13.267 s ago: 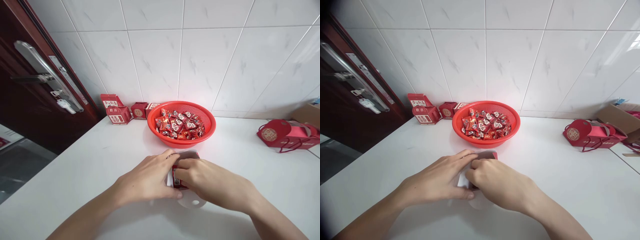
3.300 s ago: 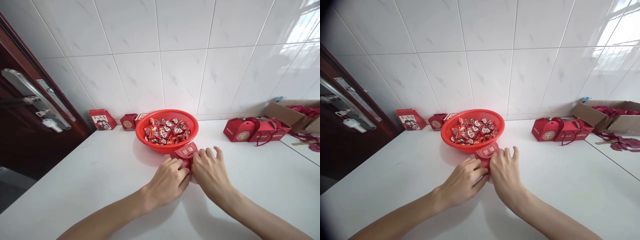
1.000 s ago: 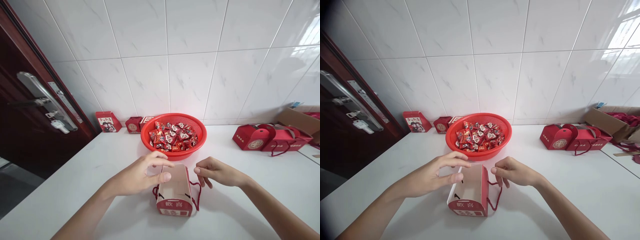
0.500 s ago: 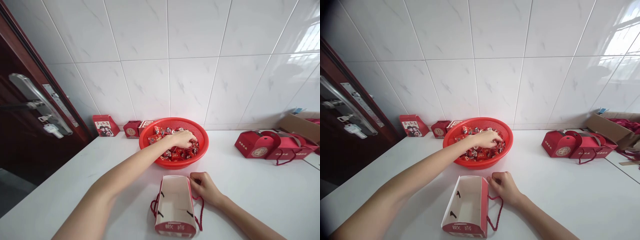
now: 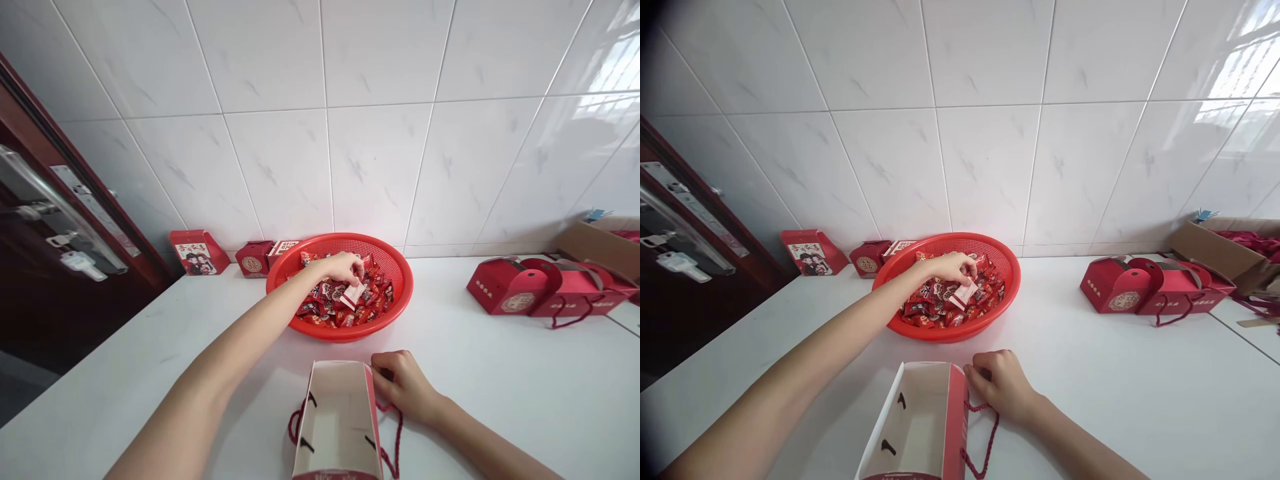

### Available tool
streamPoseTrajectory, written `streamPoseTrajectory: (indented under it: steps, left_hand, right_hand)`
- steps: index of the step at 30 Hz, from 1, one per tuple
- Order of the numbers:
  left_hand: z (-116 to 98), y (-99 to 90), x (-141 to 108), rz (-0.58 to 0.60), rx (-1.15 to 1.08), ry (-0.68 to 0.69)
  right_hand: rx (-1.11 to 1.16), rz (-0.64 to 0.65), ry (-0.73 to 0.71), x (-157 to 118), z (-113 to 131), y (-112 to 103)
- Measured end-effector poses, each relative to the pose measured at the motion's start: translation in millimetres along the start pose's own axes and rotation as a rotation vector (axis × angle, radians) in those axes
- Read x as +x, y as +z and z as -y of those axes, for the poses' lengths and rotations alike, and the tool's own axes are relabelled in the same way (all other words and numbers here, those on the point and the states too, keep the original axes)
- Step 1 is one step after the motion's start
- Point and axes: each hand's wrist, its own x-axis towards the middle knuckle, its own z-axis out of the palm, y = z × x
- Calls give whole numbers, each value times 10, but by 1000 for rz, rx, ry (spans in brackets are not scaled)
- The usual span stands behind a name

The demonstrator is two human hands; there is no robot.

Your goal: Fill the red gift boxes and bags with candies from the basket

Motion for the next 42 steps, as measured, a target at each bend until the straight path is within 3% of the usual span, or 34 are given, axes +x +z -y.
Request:
streamPoseTrajectory:
  steps: [6,15,19,24,31,42]
  left_hand:
    - [170,-4,-65,-41,-170,30]
    - [148,4,-62,-144,-268,38]
    - [114,-5,-58,-242,-189,-56]
    - [23,-31,-108,-385,-14,-275]
    - [-65,-7,-147,-331,-19,-381]
    - [97,-12,-79,-366,-139,-359]
  right_hand:
    - [-13,7,-1,-9,3,-6]
    - [-15,12,-10,2,20,-8]
    - [-16,9,-6,-6,26,-12]
    - [-24,12,-9,0,32,-14]
    - [-32,9,-11,-4,32,-13]
    - [-47,4,-24,6,22,-6]
